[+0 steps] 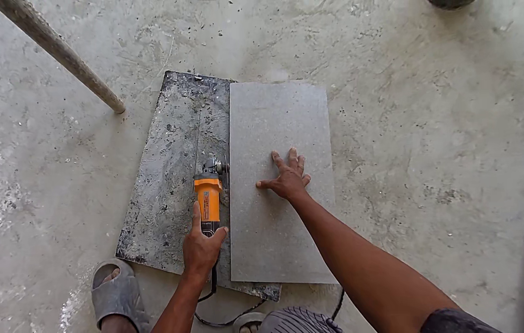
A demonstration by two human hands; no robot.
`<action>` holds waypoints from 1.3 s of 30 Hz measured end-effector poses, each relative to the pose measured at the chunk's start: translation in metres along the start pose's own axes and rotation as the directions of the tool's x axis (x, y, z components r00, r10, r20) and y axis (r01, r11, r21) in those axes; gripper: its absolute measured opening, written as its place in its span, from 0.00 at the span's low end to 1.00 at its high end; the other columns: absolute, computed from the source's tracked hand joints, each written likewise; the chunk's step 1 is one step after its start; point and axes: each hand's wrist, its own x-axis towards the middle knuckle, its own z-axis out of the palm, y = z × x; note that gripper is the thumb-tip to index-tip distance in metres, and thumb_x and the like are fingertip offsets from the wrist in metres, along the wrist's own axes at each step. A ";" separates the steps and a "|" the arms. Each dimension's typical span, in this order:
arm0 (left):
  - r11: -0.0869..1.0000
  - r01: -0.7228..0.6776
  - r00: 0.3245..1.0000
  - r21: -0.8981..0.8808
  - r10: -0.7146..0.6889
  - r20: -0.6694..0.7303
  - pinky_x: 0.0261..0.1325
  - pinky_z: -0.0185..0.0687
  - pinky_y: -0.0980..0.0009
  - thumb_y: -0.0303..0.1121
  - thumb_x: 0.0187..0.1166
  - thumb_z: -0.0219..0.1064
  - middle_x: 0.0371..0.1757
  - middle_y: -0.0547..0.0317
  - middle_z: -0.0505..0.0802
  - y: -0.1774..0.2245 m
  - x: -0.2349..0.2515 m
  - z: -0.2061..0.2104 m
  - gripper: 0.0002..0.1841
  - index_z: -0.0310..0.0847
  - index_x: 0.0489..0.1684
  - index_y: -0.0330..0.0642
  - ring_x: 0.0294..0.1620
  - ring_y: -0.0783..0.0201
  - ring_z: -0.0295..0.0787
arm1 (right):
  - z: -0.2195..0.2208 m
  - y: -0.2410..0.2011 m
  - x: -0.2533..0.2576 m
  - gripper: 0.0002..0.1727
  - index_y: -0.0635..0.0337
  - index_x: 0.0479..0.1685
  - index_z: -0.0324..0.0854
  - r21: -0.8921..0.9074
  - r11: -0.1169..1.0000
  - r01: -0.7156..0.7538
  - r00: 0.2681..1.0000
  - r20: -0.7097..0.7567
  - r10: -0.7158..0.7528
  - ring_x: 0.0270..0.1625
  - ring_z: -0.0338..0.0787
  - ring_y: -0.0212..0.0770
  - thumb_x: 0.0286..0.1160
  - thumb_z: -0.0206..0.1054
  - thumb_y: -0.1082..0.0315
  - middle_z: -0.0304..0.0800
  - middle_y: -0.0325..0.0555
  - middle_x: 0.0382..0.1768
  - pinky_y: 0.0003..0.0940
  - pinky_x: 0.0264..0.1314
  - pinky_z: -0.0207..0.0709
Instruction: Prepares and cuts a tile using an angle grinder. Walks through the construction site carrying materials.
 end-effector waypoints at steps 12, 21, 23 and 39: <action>0.998 -0.033 0.999 0.050 0.034 -0.019 0.47 0.87 0.41 0.53 0.69 0.81 0.42 0.43 0.94 0.014 0.009 0.007 0.56 0.41 0.98 0.68 0.39 0.45 0.93 | 0.001 -0.001 0.000 0.64 0.27 0.95 0.52 0.017 1.000 0.006 1.000 -0.005 -0.006 0.97 0.21 0.65 0.50 0.89 0.43 0.20 0.50 0.98 0.88 0.80 0.32; 0.998 -0.063 0.998 0.031 0.063 0.000 0.50 0.88 0.45 0.53 0.68 0.80 0.44 0.46 0.94 -0.002 0.004 0.007 0.56 0.43 0.98 0.63 0.40 0.49 0.93 | -0.001 -0.004 0.001 0.64 0.27 0.95 0.52 -0.002 1.000 0.005 1.000 -0.022 -0.005 0.97 0.24 0.66 0.50 0.89 0.43 0.24 0.52 0.98 0.89 0.80 0.37; 0.998 -0.065 0.998 0.005 0.065 0.006 0.50 0.89 0.46 0.53 0.67 0.79 0.46 0.47 0.95 -0.007 0.000 0.006 0.56 0.45 0.98 0.61 0.41 0.51 0.94 | -0.001 -0.003 0.003 0.64 0.28 0.95 0.53 -0.001 1.000 0.002 0.999 -0.035 -0.002 0.97 0.24 0.67 0.50 0.90 0.43 0.24 0.51 0.98 0.88 0.80 0.38; 0.303 0.154 0.935 -0.941 0.263 0.238 0.32 0.95 0.63 0.52 0.68 0.77 0.39 0.48 0.93 -0.024 0.029 -0.044 0.40 0.65 0.73 0.37 0.32 0.61 0.95 | 0.086 -0.080 -0.181 0.54 0.46 0.93 0.59 0.475 0.547 0.689 0.646 -0.060 -0.761 0.80 0.77 0.62 0.59 0.85 0.61 0.54 0.69 0.90 0.55 0.77 0.78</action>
